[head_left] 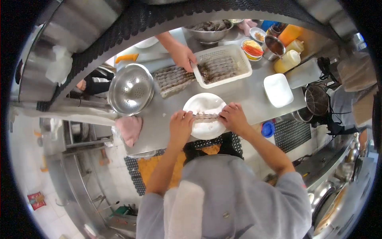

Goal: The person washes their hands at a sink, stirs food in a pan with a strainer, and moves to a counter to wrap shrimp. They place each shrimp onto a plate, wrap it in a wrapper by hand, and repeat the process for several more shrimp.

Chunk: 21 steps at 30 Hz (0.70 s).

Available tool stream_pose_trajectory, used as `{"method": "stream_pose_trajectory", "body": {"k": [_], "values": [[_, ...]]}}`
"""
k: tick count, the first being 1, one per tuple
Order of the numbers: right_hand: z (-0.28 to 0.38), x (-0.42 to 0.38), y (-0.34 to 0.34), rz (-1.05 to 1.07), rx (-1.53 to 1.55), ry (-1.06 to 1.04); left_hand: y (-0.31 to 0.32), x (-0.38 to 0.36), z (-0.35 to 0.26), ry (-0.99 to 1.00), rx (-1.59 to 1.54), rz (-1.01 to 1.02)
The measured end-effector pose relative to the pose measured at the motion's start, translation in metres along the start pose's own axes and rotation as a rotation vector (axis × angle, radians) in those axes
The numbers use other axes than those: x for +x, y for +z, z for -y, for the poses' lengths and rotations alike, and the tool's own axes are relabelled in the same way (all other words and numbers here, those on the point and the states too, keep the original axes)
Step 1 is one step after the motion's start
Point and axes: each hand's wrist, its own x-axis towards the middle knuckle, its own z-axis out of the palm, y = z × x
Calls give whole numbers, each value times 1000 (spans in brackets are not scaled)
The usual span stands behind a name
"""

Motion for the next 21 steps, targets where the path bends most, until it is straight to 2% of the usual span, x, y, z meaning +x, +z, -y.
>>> {"method": "stream_pose_trajectory", "body": {"k": [2,4,6,8,9,12,14,19,21], "values": [[6,-4,-4,9,-14,12,-5,-6,-11,-37,24,3],[13,-5,-7,22,37,70,-7,-14,-27,-276,-245,242],[25,-6,-14,61,79,130,-9,-17,-41,-266,-287,268],[29,-6,-16,105,122,189,-11,-18,-51,-331,-472,257],[29,-6,-15,96,121,193,1,-22,-45,-158,-291,85],[24,-8,-11,100,103,190,2,-10,-32,-48,-144,29],[19,-4,-14,112,84,179,10,-6,-20,-11,-118,26],[7,17,-39,92,17,8,5,9,-16,-34,-14,308],[0,32,-62,84,16,-27,-2,24,-19,-10,-96,239]]}}
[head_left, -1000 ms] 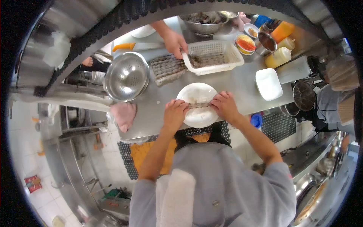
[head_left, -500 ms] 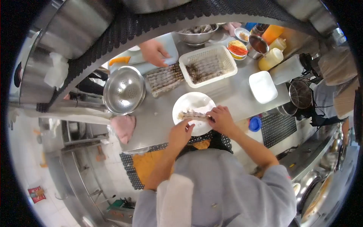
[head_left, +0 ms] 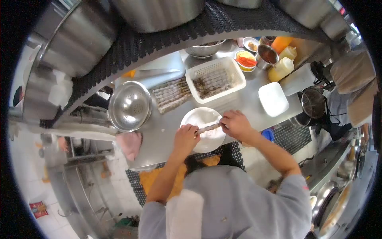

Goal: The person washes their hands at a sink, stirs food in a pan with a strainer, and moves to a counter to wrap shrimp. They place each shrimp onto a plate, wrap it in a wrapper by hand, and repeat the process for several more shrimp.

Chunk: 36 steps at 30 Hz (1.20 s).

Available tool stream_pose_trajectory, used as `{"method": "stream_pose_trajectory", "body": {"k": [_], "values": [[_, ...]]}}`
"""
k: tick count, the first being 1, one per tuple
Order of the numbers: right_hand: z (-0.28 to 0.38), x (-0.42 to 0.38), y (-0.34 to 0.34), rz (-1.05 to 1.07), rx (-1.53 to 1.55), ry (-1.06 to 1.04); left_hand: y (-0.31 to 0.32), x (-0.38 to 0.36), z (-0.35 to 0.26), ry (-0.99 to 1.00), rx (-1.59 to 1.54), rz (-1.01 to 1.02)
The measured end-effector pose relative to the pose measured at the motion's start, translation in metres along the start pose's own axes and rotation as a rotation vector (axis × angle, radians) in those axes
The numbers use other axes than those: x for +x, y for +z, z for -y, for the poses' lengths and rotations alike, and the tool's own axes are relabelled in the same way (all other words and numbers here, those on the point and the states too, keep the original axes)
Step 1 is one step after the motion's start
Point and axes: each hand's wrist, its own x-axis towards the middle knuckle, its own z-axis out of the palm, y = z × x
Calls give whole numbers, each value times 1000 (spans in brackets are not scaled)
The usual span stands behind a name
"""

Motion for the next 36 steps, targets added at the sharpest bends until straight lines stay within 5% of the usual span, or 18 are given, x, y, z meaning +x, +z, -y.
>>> {"method": "stream_pose_trajectory", "body": {"k": [8,18,25,27,36], "values": [[-78,74,-81,-59,1,-71,-61,111,-29,215,-150,-244],[-147,105,-44,255,-210,-69,-40,190,-36,-37,161,350],[-144,127,-35,487,-240,40,2,199,-18,-1,301,311],[-143,131,-32,573,-315,31,32,203,2,5,278,154],[-149,128,-24,510,-405,-96,-12,194,-20,133,246,264]]}}
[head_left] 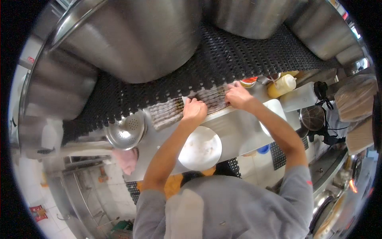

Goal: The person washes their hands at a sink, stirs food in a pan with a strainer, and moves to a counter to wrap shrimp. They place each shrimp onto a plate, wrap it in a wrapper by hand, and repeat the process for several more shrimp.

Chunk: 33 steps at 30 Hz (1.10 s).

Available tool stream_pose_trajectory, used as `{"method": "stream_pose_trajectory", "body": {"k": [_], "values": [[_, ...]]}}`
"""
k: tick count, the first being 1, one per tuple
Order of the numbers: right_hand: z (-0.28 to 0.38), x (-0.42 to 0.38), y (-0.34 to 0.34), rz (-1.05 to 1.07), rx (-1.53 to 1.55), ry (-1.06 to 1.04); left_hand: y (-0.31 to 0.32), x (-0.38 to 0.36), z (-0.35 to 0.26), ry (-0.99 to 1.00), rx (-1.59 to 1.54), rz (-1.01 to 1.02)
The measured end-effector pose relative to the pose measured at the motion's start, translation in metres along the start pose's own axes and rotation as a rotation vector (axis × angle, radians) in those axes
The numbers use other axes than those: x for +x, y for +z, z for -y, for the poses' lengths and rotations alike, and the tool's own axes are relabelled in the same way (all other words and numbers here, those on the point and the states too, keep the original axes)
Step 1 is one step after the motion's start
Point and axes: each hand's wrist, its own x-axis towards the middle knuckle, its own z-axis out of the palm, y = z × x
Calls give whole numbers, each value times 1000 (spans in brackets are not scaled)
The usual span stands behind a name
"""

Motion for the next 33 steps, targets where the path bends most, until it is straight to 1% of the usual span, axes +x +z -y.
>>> {"method": "stream_pose_trajectory", "body": {"k": [1,3,4,6,7,8,9,11,12,14,15,17,19,21,22,24,26,27,29,30,32,33], "values": [[0,-2,-1,-1,-1,-2,-2,-7,0,-2,0,-2],[0,-7,-2,-44,45,10,-5,-27,2,33,-111,-305],[-3,-12,-2,-48,43,6,-7,-37,12,72,-222,-393],[-7,-23,-1,-290,169,37,-31,-63,22,-36,-331,-449],[-5,-32,-9,-293,170,34,-32,-79,32,-119,-365,-475],[0,-45,-24,-453,301,103,-31,-96,44,-203,-397,-505],[8,-56,-34,-613,439,169,-22,-111,61,-212,-388,-509],[25,-77,-32,-809,676,264,9,-139,97,-418,-494,-453],[37,-86,-27,-817,687,248,18,-149,102,-431,-479,-460],[62,-102,-17,-802,829,393,34,-157,102,-280,-317,-593],[71,-103,-11,-812,831,390,40,-156,103,-276,-308,-597],[83,-102,5,-833,842,409,45,-148,98,-264,-216,-686],[83,-94,9,-841,863,470,34,-140,85,-237,-222,-671],[66,-83,11,-961,530,321,20,-124,59,-193,-359,-720],[56,-76,12,-922,467,295,9,-116,41,-173,-369,-713],[34,-56,11,-877,412,274,-14,-89,10,-15,-415,-519],[14,-34,4,-302,200,176,-10,-50,-2,28,-343,-326],[11,-25,4,-305,193,175,-6,-35,-8,29,-343,-333],[9,-7,-2,22,183,284,-4,-11,-17,-94,-272,-134],[10,-2,-6,17,181,288,-7,-3,-16,-90,-269,-138],[14,5,-14,178,95,318,-12,7,-12,-92,-197,108],[15,5,-17,175,102,322,-13,8,-9,-89,-190,113]]}}
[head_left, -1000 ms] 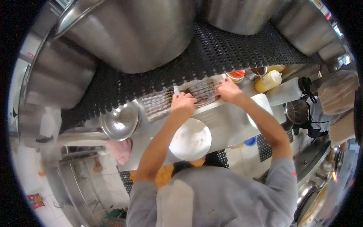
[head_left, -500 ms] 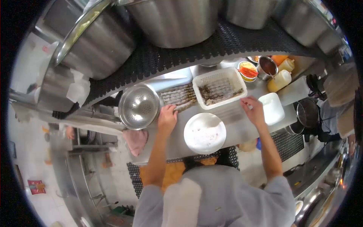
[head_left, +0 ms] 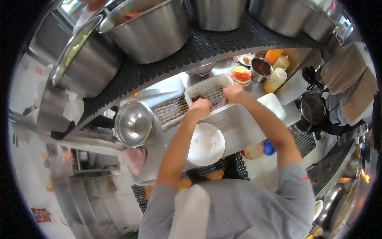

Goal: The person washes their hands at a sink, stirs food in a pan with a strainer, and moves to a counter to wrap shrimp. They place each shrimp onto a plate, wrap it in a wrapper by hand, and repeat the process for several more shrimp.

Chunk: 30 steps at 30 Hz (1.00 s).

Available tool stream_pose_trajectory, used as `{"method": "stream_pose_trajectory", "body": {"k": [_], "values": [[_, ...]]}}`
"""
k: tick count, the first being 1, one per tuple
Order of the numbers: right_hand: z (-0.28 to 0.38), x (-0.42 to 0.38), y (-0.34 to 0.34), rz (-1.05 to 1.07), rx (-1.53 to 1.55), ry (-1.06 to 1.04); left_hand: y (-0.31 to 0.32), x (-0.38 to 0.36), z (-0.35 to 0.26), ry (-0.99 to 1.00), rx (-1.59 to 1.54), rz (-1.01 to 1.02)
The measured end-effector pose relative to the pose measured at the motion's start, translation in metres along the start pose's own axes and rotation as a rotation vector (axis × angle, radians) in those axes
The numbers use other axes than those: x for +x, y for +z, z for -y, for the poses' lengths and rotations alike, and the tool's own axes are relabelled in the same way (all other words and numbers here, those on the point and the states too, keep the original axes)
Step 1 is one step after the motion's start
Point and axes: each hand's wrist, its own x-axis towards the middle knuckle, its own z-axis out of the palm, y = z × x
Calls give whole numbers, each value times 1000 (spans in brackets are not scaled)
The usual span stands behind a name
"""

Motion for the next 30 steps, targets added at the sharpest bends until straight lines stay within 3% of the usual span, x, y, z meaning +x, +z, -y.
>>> {"method": "stream_pose_trajectory", "body": {"k": [3,5,9,15,18,20,24,26,30], "values": [[-4,-2,-4,-4,36,-21,4,5,9,32,-67,62],[-8,-5,-9,-235,173,-135,1,3,8,50,-105,26],[-5,-3,-41,-188,345,-281,-14,-3,-1,17,-189,104],[-7,4,-60,-322,400,-346,-8,1,2,16,-184,-5],[-15,-2,-58,-236,347,-228,-7,-2,2,-29,-79,-55],[-16,-11,-41,-310,223,-154,-5,-1,5,-71,-4,-54],[-7,3,7,-218,28,-71,23,11,18,-21,5,-23],[-4,2,20,-272,-138,-80,53,24,26,-53,-43,-418],[-6,1,31,-392,-142,-112,29,8,21,126,115,-264]]}}
